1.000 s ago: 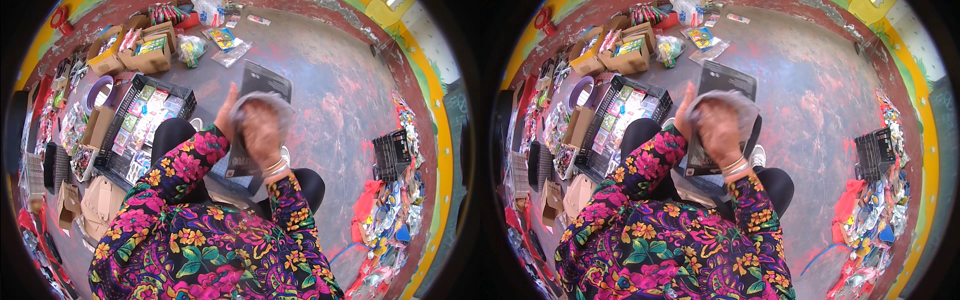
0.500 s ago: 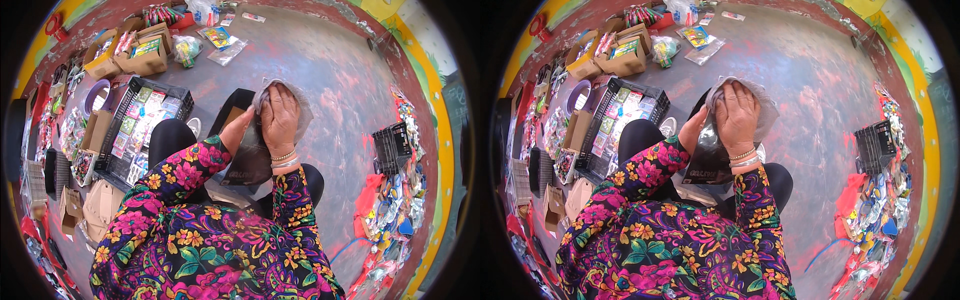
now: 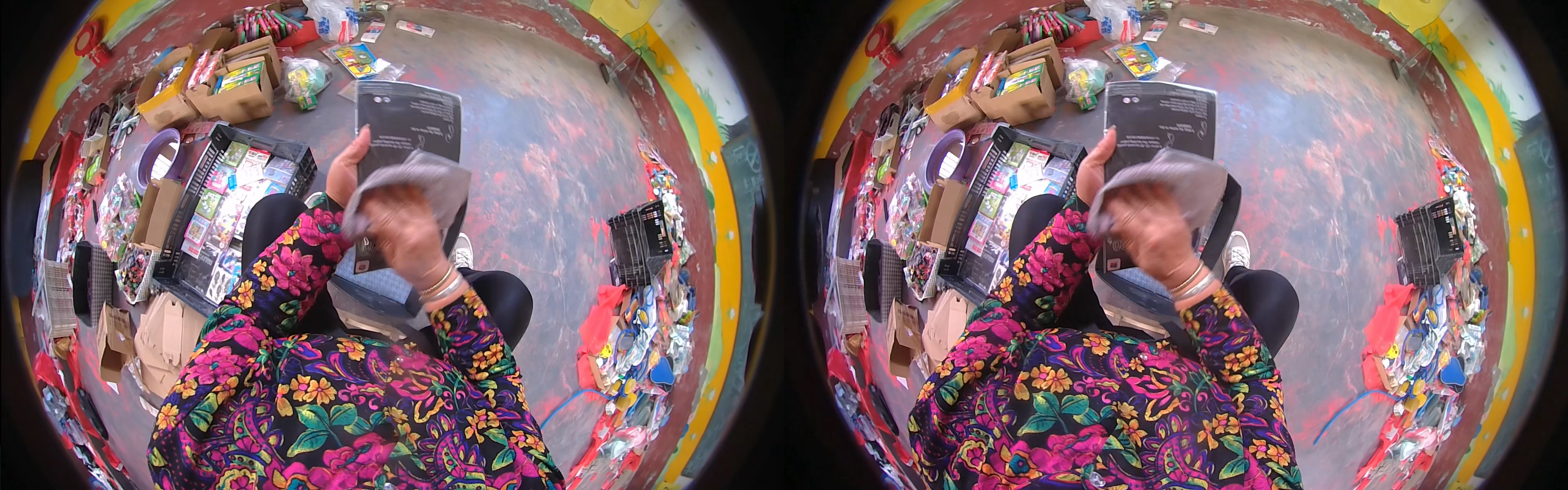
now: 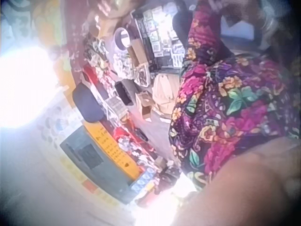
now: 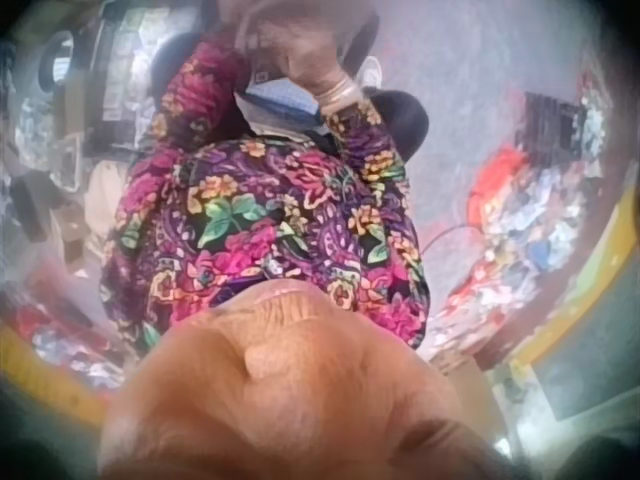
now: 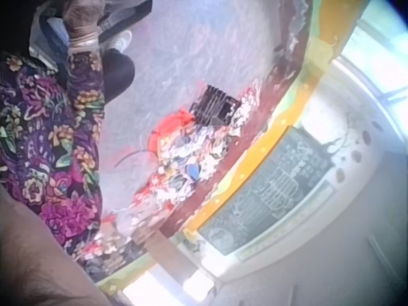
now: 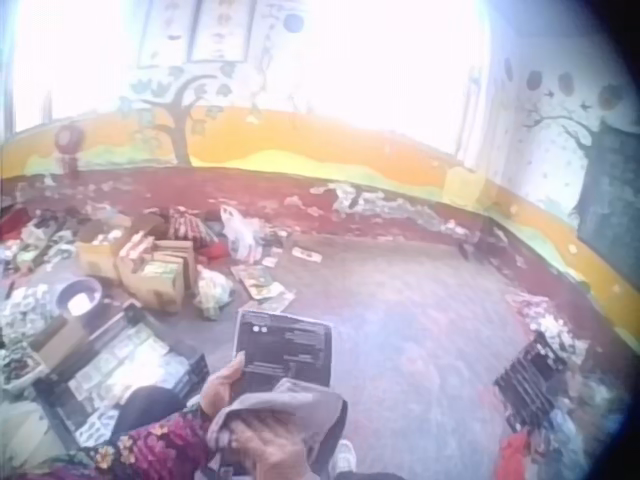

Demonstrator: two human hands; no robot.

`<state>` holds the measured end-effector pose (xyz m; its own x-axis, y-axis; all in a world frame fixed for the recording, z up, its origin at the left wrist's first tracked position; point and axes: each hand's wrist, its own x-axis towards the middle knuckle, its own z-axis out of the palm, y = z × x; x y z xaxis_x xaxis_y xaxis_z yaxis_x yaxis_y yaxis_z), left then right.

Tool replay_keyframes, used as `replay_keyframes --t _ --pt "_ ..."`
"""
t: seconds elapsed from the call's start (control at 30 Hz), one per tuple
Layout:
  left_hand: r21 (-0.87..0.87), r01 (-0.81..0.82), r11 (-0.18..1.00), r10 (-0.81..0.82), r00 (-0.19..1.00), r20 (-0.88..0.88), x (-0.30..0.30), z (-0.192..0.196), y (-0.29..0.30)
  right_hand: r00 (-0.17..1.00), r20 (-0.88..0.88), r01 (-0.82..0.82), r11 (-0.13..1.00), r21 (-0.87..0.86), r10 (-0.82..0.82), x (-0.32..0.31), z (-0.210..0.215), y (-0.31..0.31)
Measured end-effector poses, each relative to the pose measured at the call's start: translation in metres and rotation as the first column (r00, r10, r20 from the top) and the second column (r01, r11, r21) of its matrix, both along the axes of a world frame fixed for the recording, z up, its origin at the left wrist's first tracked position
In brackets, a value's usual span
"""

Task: The person sits on a low stool and wipes various stationery items, including a small book, sticker sheets, and a tattoo sheet, using a cloth. They dip the cloth into a purple bowl of water to clean the items and place them into a black crate.

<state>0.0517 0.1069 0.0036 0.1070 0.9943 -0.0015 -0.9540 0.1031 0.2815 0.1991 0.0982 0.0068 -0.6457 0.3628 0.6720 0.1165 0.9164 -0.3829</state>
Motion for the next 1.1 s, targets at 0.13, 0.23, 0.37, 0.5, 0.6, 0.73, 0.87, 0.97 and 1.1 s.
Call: replay_keyframes --t 0.13,0.23,0.37,0.5,0.6,0.73,0.87,0.97,1.1 --pt "-0.001 0.017 1.000 -0.017 0.999 0.037 -0.004 0.010 -0.004 0.991 0.134 -0.040 0.995 0.088 0.028 -0.003 0.009 -0.022" --pt "0.170 0.266 0.949 -0.293 0.944 0.154 0.005 0.006 -0.013 0.992 0.089 0.077 0.992 0.098 -0.086 0.001 0.016 0.000" --pt "0.269 -0.203 0.942 0.309 0.836 -0.453 0.024 -0.031 -0.017 0.928 0.004 0.369 0.917 0.150 -0.373 0.009 0.020 0.024" --pt "-0.146 -0.057 0.988 0.022 0.973 -0.229 0.028 -0.017 -0.019 0.794 -0.221 0.594 0.800 0.085 -0.566 0.016 0.005 0.057" --pt "0.014 0.110 0.994 -0.110 0.994 -0.021 0.016 -0.009 -0.017 0.729 -0.030 0.584 0.645 -0.493 -0.684 0.046 -0.018 0.086" --pt "0.046 -0.023 0.999 0.023 1.000 -0.006 -0.009 0.022 -0.017 0.590 -0.390 -0.418 0.147 -0.897 -0.707 0.070 -0.032 0.104" --pt "0.077 -0.282 0.956 0.281 0.959 0.027 -0.041 0.036 -0.014 0.610 -0.502 -0.652 -0.029 -0.757 -0.613 0.071 -0.043 0.093" --pt "0.059 -0.535 0.843 0.537 0.844 -0.015 -0.059 0.032 -0.014 0.672 -0.533 -0.685 -0.159 -0.711 -0.514 0.056 -0.039 0.070" --pt "0.070 -0.639 0.766 0.640 0.768 0.011 -0.070 0.026 -0.013 0.697 -0.582 -0.715 -0.354 -0.602 -0.418 0.031 -0.038 0.039"
